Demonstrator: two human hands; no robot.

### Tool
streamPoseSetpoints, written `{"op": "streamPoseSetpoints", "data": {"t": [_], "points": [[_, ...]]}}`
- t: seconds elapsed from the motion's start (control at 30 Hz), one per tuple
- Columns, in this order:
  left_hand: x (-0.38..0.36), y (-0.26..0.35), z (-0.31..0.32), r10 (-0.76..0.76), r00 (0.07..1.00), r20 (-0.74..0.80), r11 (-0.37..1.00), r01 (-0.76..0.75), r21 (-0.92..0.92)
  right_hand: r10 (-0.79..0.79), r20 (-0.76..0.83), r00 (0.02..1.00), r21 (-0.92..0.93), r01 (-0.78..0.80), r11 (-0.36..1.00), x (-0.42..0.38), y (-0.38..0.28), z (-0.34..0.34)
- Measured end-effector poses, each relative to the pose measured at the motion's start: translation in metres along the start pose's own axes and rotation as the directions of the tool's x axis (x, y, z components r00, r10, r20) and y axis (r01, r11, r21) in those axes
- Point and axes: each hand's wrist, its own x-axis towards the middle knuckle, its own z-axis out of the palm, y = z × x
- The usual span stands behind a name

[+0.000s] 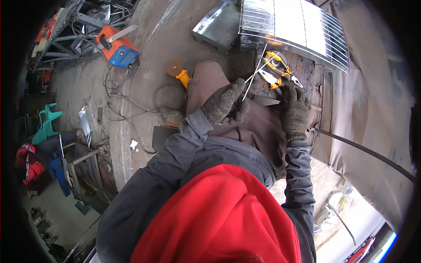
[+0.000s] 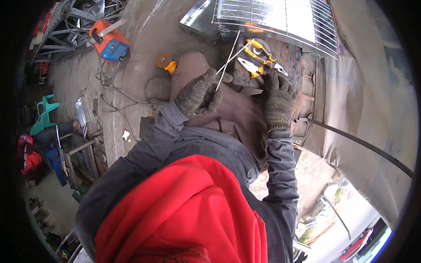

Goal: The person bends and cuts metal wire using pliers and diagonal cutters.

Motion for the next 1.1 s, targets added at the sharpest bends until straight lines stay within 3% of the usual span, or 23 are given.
{"op": "streamPoseSetpoints", "data": {"t": [0.13,0.2,0.23,0.3,0.43,0.47,0.5,0.53,0.6,0.63,0.7,0.83,0.9,0.93,1.03,1.07,1.1], "points": [[0.002,-0.004,0.000,-0.044,0.989,-0.141,0.997,0.036,-0.062,-0.016,0.044,0.999,-0.083,0.020,0.996,0.001,0.004,0.009],[0.006,-0.004,-0.005,0.058,0.998,0.029,0.998,-0.057,-0.031,0.124,0.061,0.990,0.057,-0.127,0.990,-0.005,-0.011,-0.006],[0.005,-0.003,-0.006,0.062,0.998,0.029,0.998,-0.061,-0.034,0.119,0.060,0.991,0.054,-0.122,0.991,-0.008,-0.011,-0.007],[0.000,0.006,-0.003,0.049,0.992,0.116,0.997,-0.042,-0.060,0.135,0.065,0.989,0.442,-0.149,0.884,-0.013,-0.013,-0.008],[0.010,-0.011,-0.018,0.095,0.991,0.090,0.989,-0.104,0.103,0.087,0.047,0.995,0.581,-0.098,0.808,-0.022,-0.019,-0.023],[0.033,-0.048,-0.044,0.031,0.979,0.200,0.999,-0.024,-0.035,0.221,0.271,0.937,0.698,-0.349,0.625,-0.024,-0.027,-0.033],[0.047,-0.068,-0.058,-0.017,0.949,0.315,0.984,0.072,-0.163,0.289,0.500,0.817,0.721,-0.577,0.384,-0.029,-0.031,-0.038],[0.047,-0.065,-0.058,-0.017,0.949,0.316,0.984,0.072,-0.163,0.289,0.500,0.816,0.721,-0.577,0.384,-0.036,-0.031,-0.038],[0.040,-0.045,-0.048,0.034,0.942,0.334,0.964,-0.119,0.239,0.278,0.419,0.864,0.781,-0.499,0.375,-0.052,-0.031,-0.034],[0.033,-0.035,-0.040,0.027,0.941,0.338,0.964,-0.114,0.240,0.285,0.421,0.861,0.780,-0.504,0.372,-0.058,-0.031,-0.036],[0.017,-0.010,-0.016,0.022,0.972,0.233,0.963,0.042,-0.265,0.294,0.468,0.833,0.774,-0.547,0.319,-0.062,-0.035,-0.048],[0.019,-0.006,-0.008,-0.055,0.964,0.260,0.941,0.137,-0.309,0.215,0.312,0.926,0.840,-0.374,0.393,-0.067,-0.038,-0.066],[0.018,-0.005,-0.002,-0.110,0.971,0.213,0.928,0.177,-0.327,0.136,0.241,0.961,0.790,-0.276,0.547,-0.068,-0.036,-0.075],[0.017,-0.005,-0.002,-0.109,0.971,0.215,0.928,0.177,-0.328,0.137,0.241,0.961,0.789,-0.276,0.549,-0.067,-0.035,-0.077],[0.015,-0.005,-0.006,-0.034,0.970,0.241,0.966,0.094,-0.242,0.067,0.216,0.974,0.767,-0.212,0.605,-0.067,-0.033,-0.082],[0.015,-0.006,-0.008,0.144,0.945,0.294,0.979,-0.179,0.094,0.053,0.239,0.970,0.769,-0.222,0.599,-0.067,-0.032,-0.083],[0.014,-0.007,-0.010,0.280,0.873,0.399,0.808,-0.439,0.393,0.040,0.262,0.964,0.771,-0.234,0.593,-0.068,-0.031,-0.084]]}}
